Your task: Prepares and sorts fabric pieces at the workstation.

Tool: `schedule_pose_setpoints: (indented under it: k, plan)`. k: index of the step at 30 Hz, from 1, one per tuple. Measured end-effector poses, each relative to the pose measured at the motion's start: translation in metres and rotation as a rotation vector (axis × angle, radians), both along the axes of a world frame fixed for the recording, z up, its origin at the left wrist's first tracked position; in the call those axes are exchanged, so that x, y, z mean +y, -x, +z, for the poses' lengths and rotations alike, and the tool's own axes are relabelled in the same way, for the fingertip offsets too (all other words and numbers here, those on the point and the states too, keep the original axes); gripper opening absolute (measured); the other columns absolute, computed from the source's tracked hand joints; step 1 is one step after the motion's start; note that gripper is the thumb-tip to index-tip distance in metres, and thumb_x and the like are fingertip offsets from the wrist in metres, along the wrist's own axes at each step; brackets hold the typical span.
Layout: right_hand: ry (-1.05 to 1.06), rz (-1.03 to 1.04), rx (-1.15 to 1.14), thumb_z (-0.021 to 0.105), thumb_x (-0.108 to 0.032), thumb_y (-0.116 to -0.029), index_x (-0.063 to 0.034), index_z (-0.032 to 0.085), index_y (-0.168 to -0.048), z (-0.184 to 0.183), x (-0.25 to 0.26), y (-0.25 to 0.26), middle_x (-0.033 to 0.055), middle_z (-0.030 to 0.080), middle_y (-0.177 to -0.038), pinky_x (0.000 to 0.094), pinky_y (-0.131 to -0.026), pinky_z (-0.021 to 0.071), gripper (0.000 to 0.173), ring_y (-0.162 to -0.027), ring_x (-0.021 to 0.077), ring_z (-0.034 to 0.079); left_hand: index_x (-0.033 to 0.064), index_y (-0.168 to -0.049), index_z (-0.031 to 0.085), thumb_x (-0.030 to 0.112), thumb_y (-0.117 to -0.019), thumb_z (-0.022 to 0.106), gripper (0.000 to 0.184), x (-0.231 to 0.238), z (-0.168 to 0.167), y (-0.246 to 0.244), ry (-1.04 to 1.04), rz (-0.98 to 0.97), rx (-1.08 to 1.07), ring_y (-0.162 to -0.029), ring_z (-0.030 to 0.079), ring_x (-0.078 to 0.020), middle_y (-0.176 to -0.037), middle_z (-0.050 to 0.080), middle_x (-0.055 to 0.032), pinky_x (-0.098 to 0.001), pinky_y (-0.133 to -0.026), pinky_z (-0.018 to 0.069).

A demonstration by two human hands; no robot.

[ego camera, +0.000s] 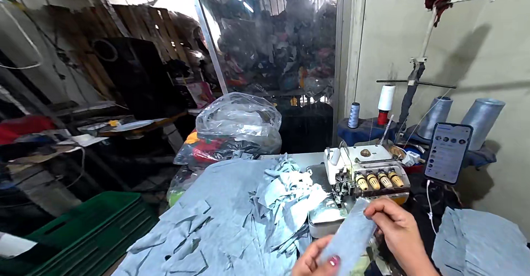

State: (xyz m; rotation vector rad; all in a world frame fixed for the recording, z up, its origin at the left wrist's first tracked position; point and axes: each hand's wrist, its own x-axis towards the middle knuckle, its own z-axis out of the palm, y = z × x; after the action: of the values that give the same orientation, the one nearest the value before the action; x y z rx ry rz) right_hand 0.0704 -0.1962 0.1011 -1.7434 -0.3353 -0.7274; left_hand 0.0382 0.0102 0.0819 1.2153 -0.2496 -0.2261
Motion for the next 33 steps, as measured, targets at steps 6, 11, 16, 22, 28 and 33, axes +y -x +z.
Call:
schedule_pose_setpoints:
  k: [6,11,16,22,28,33]
  plan:
    - [-0.156,-0.195,0.411,0.057,-0.004,-0.0966,-0.0006,0.069,-0.113,-0.051,0.023,-0.036,0.003,0.067,-0.081,0.0221,-0.051,0.0504,0.021,-0.057,0.0056,0.059,-0.0027,-0.115,0.061,-0.003,-0.0943,0.055,0.022,0.011,-0.023,-0.09,-0.203,0.365,0.05,-0.083,0.068,-0.0107,-0.096,0.071,-0.0068,-0.0278,-0.072,0.0556]
    - [-0.224,-0.247,0.398,0.062,-0.004,-0.0934,0.0008,0.064,-0.113,-0.05,0.041,-0.05,-0.0014,0.057,-0.063,0.0208,-0.043,0.047,0.02,-0.046,0.0043,0.053,-0.0012,-0.108,0.064,-0.006,-0.0915,0.051,0.022,0.021,-0.025,-0.108,-0.16,0.391,0.081,-0.065,0.064,-0.0059,-0.086,0.071,-0.004,-0.0199,-0.052,0.0491]
    - [-0.155,-0.323,0.303,0.06,-0.004,-0.0915,0.0007,0.066,-0.109,-0.059,0.046,-0.058,-0.0032,0.056,-0.063,0.0201,-0.044,0.0463,0.019,-0.048,0.0022,0.052,-0.0025,-0.108,0.064,-0.007,-0.0921,0.05,0.022,0.024,-0.03,-0.111,-0.095,0.404,0.103,-0.075,0.068,-0.0106,-0.092,0.072,-0.0069,-0.0243,-0.062,0.0549]
    - [-0.086,-0.328,0.169,0.059,-0.009,-0.0952,0.0095,0.06,-0.12,-0.06,0.037,-0.035,0.0055,0.066,-0.079,0.0248,-0.05,0.0523,0.031,-0.057,0.0066,0.06,-0.0026,-0.112,0.065,-0.002,-0.0975,0.056,0.017,0.028,-0.02,-0.128,-0.132,0.401,0.139,-0.082,0.066,-0.0147,-0.097,0.068,-0.0097,-0.0303,-0.071,0.0557]
    - [-0.026,-0.033,-0.099,0.06,-0.016,-0.1021,-0.0101,0.063,-0.11,-0.076,0.061,0.013,-0.0066,0.068,-0.094,0.0108,-0.066,0.0543,0.01,-0.074,-0.0083,0.061,0.0132,-0.161,0.021,0.009,-0.0999,0.056,0.071,0.116,0.007,-0.108,-0.268,0.376,-0.118,-0.126,0.06,-0.0218,-0.153,0.047,-0.0122,-0.0408,-0.102,0.0522]
    - [0.301,0.275,-0.142,0.057,-0.012,-0.0992,-0.0076,0.074,-0.103,-0.086,0.114,0.004,0.0064,0.07,-0.085,0.0255,-0.071,0.0573,0.018,-0.077,0.011,0.067,0.0004,-0.125,0.061,0.006,-0.0955,0.055,0.03,0.181,-0.018,-0.052,-0.381,0.775,-0.123,-0.091,0.068,-0.016,-0.116,0.068,-0.0086,-0.0333,-0.078,0.0579]
